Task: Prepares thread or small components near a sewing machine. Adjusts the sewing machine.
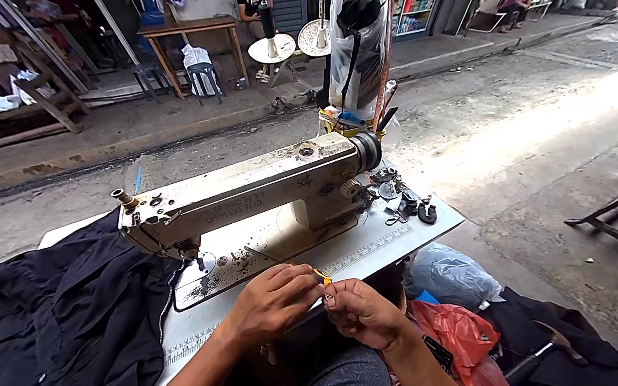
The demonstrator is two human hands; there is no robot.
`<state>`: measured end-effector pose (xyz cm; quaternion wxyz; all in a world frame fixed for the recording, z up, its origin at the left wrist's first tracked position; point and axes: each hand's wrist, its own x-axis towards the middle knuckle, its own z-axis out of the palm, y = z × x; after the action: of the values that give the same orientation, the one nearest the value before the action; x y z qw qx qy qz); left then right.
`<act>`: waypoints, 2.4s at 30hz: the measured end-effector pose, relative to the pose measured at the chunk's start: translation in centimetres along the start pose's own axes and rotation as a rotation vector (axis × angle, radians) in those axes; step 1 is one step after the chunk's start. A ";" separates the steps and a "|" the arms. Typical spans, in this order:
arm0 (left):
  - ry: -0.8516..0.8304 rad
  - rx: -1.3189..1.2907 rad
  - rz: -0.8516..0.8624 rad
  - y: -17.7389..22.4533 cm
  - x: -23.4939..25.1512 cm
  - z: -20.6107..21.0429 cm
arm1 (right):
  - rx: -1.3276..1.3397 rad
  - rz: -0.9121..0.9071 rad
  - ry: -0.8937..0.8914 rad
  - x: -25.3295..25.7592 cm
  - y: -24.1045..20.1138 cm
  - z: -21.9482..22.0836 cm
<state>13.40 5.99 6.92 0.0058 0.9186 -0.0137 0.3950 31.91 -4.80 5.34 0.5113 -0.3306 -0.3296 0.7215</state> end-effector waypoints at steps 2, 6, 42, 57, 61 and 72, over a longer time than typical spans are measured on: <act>-0.016 -0.043 0.034 -0.1 0.0 -0.6 | 0.004 0.031 -0.036 0.0 0.0 0.3; -0.004 -0.186 0.051 -0.4 -0.3 -0.8 | 0.042 0.078 -0.106 -0.3 0.3 0.7; 0.390 -1.148 -1.246 5.2 -0.7 1.1 | -0.204 -0.483 0.439 -0.4 5.9 4.0; 0.377 -1.197 -1.192 5.3 -1.0 1.1 | -0.213 -0.516 0.425 -0.6 6.4 3.8; 0.352 -1.171 -1.142 5.1 -1.1 1.2 | -0.224 -0.523 0.428 -0.6 6.6 3.7; 0.220 -1.100 -1.151 5.0 -0.9 1.2 | -0.578 -0.720 0.518 0.4 3.2 3.3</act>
<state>13.51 1.00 5.48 0.6617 0.6028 0.2698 0.3548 27.52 -5.73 4.56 0.6794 -0.4915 -0.4706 0.2745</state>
